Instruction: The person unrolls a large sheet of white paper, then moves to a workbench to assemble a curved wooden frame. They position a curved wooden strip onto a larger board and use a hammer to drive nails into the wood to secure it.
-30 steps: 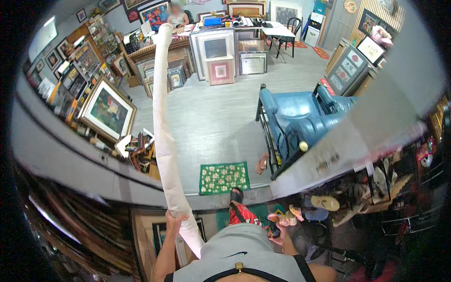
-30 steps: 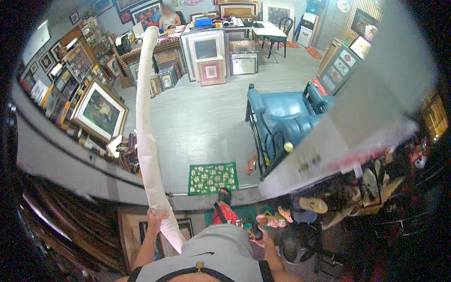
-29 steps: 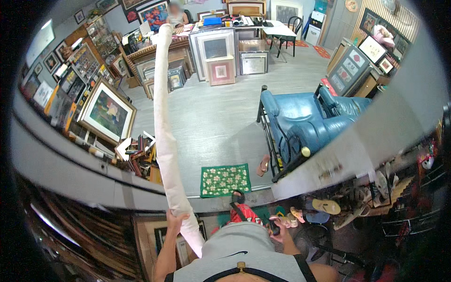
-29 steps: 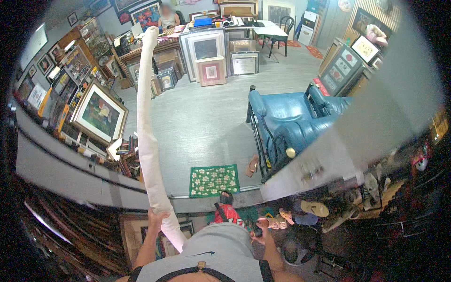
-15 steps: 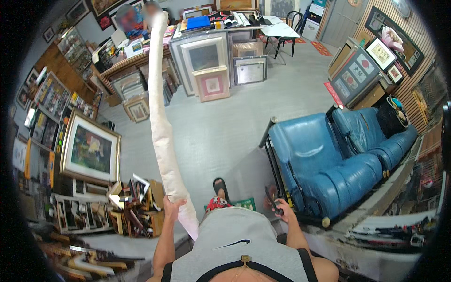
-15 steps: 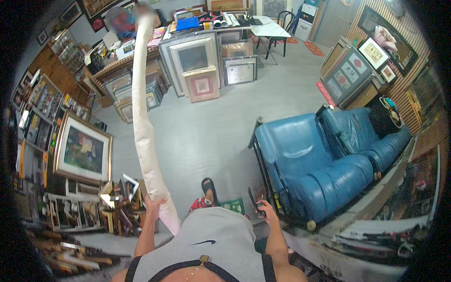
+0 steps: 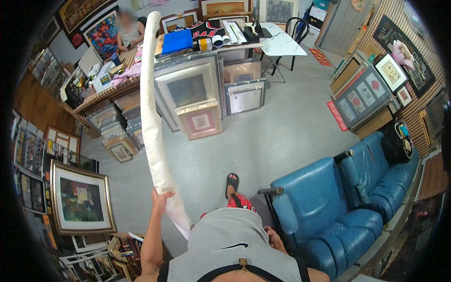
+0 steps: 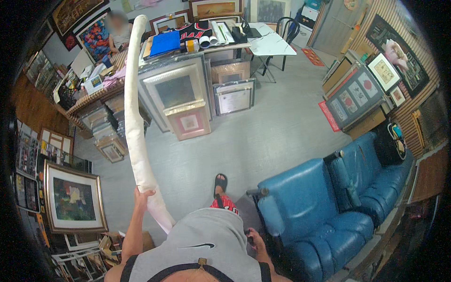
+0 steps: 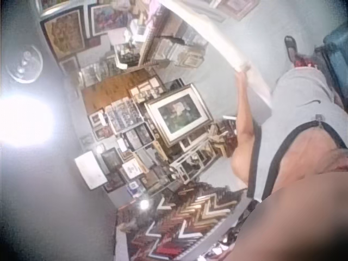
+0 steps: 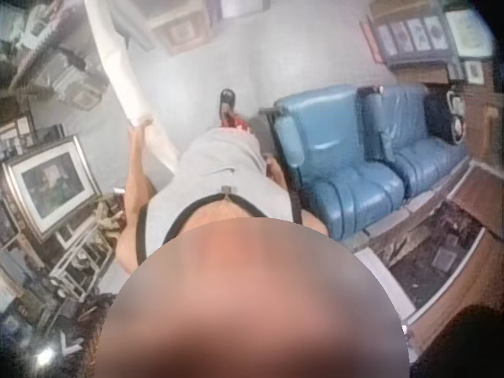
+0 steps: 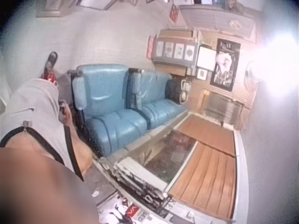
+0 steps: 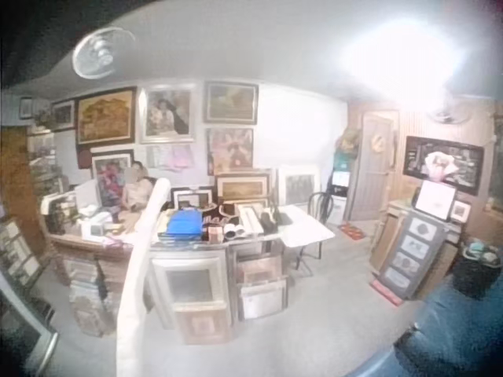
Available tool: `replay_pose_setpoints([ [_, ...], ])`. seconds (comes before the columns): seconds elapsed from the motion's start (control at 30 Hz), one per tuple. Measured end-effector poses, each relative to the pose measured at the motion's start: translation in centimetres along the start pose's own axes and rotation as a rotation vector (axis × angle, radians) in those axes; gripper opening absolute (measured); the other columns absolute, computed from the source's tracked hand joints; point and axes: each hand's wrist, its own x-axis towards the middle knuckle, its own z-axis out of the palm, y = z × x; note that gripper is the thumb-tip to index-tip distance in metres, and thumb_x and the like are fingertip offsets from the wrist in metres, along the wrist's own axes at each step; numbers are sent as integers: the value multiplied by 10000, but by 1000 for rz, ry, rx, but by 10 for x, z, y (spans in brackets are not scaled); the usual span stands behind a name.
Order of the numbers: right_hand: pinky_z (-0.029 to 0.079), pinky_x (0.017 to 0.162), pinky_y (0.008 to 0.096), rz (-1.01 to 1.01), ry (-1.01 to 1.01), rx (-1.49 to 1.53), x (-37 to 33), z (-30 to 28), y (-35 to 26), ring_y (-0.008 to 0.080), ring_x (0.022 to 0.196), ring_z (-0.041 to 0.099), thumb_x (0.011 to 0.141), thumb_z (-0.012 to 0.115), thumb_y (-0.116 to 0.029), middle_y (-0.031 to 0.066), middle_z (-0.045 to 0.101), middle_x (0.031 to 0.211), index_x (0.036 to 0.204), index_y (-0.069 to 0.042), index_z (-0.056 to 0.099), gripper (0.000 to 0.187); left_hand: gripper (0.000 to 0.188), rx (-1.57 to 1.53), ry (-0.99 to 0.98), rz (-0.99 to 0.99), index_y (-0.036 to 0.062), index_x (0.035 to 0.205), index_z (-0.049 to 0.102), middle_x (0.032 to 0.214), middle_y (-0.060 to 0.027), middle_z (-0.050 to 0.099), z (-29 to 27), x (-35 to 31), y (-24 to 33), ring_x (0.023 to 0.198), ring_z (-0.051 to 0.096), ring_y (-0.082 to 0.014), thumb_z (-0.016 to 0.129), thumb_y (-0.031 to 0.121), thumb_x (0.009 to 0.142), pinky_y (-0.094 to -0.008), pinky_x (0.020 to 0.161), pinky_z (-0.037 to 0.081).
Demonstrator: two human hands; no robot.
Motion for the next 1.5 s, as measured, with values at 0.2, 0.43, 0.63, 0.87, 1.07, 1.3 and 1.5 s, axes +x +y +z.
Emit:
replay_pose_setpoints([
  [0.2,440,767,292,-249,53,-327,134,120,-258,167,870,537,617,628,-87,27,554,897,1020,-64,578,407,670,30,22,-31,-48,1213,461,1036,-164,616,88,124,75,931,618,-301,711,-23,591,-401,839,503],
  [0.43,459,697,282,-408,179,-235,254,202,-447,137,790,568,629,645,-52,24,600,860,1017,-57,605,390,695,25,-6,-44,-52,1225,452,1070,-167,603,189,276,133,948,606,-292,726,-14,587,-387,837,496],
  [0.63,471,658,277,-387,331,-190,337,237,-533,150,754,595,630,662,-64,32,628,874,1065,-48,615,438,732,-49,-56,21,-53,1240,426,1079,-161,584,290,380,190,981,592,-281,749,-17,584,-375,870,481],
  [0.87,477,717,284,-477,370,-286,403,259,-710,159,821,585,645,651,-25,51,629,908,1110,-15,615,467,704,-21,-70,10,-37,1240,426,1095,-159,575,403,446,267,976,589,-279,744,3,613,-380,874,476],
  [1.07,484,736,290,-752,321,-647,533,257,-939,181,822,581,612,721,-77,63,606,935,1077,-28,634,476,627,37,13,76,-57,1179,501,1044,-156,622,511,467,294,911,630,-255,749,-19,605,-347,811,513],
  [1.3,481,875,425,-1173,482,-1337,706,263,-1173,353,1029,535,585,724,-106,180,508,1145,1104,-104,631,528,634,-4,-43,-26,-39,1200,519,1024,-125,633,659,464,348,934,628,-258,735,-11,604,-373,833,510],
  [1.5,452,912,463,-1012,380,-1571,764,238,-1239,382,1115,486,658,702,-97,168,497,1214,1173,-127,592,527,708,-68,97,-195,-26,1220,519,1094,-133,623,739,430,385,1041,583,-267,773,48,563,-385,914,461],
])
